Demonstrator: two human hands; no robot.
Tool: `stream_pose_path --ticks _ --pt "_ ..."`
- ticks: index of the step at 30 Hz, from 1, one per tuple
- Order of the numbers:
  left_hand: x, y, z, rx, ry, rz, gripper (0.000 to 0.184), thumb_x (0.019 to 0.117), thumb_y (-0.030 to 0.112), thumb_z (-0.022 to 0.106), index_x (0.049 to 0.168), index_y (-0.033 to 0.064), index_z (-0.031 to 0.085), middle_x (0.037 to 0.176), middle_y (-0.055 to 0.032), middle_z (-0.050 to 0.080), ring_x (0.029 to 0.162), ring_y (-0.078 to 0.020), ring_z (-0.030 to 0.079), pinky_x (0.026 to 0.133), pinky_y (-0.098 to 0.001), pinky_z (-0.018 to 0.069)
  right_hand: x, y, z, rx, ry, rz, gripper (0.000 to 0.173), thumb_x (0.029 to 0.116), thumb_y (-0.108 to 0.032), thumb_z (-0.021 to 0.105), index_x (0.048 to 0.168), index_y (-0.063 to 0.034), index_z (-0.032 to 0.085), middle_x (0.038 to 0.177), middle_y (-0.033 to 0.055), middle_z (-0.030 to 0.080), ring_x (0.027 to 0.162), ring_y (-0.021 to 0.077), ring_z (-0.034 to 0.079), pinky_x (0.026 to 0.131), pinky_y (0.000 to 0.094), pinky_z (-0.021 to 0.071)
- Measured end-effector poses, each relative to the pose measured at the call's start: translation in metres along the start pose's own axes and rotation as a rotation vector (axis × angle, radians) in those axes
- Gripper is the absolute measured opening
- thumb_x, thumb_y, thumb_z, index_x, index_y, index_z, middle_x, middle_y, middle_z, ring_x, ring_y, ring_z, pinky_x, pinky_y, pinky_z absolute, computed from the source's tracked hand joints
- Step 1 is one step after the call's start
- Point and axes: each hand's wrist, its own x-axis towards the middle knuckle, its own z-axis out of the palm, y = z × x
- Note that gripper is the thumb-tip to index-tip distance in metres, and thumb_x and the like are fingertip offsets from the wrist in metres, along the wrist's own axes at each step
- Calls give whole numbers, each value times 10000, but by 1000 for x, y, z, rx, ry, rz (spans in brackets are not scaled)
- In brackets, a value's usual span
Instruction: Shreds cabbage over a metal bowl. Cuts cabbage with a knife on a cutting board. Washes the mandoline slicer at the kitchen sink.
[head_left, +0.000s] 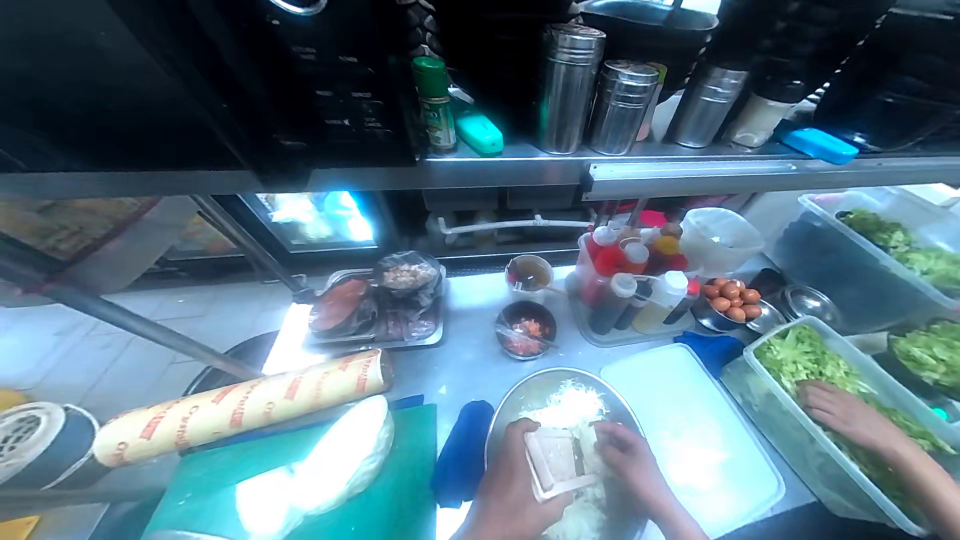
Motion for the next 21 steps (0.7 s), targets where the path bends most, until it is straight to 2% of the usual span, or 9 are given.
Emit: stream_pose_path --ticks 4,8,12,15,17,21 --pt "1 1 -1 16 -18 -6 1097 625 555 917 1478 166 348 1271 -30 630 1034 -90 680 887 -353 617 0 -9 -4 -81 -45 51 358 866 -182 812 1210 -131 732 1067 47 765 942 186 740 843 384 637" --pt "3 2 0 15 -23 2 1087 622 552 917 1470 170 354 1282 -33 622 1036 -91 677 891 -351 615 8 -25 -9 -225 -120 66 322 838 -210 823 1149 -160 753 1002 6 764 883 142 735 808 357 634" --pt "6 2 0 14 -35 -6 1098 618 565 914 1472 170 349 1302 -37 614 1042 -104 683 885 -366 621 3 -55 4 -241 -152 7 298 842 -182 817 1133 -159 756 967 3 766 822 149 736 758 358 644" --pt "7 1 0 15 -36 -1 1102 622 570 912 1479 173 343 1316 -41 607 1050 -106 683 886 -370 622 -6 -69 17 -256 -150 -86 307 851 -165 806 1154 -173 756 1025 -20 760 822 134 729 759 350 646" --pt "7 2 0 16 -34 5 1103 623 572 911 1480 175 340 1320 -41 603 1052 -102 681 890 -368 621 -6 -61 19 -316 -141 -130 282 865 -150 789 1144 -180 757 1081 -42 755 885 114 739 811 343 660" --pt "6 3 -1 23 -39 -8 1091 628 580 904 1478 178 350 1316 -43 602 1046 -102 677 893 -360 615 -2 -21 8 -498 -48 -91 234 841 -230 799 1073 -231 770 969 -89 757 852 48 715 805 318 635"
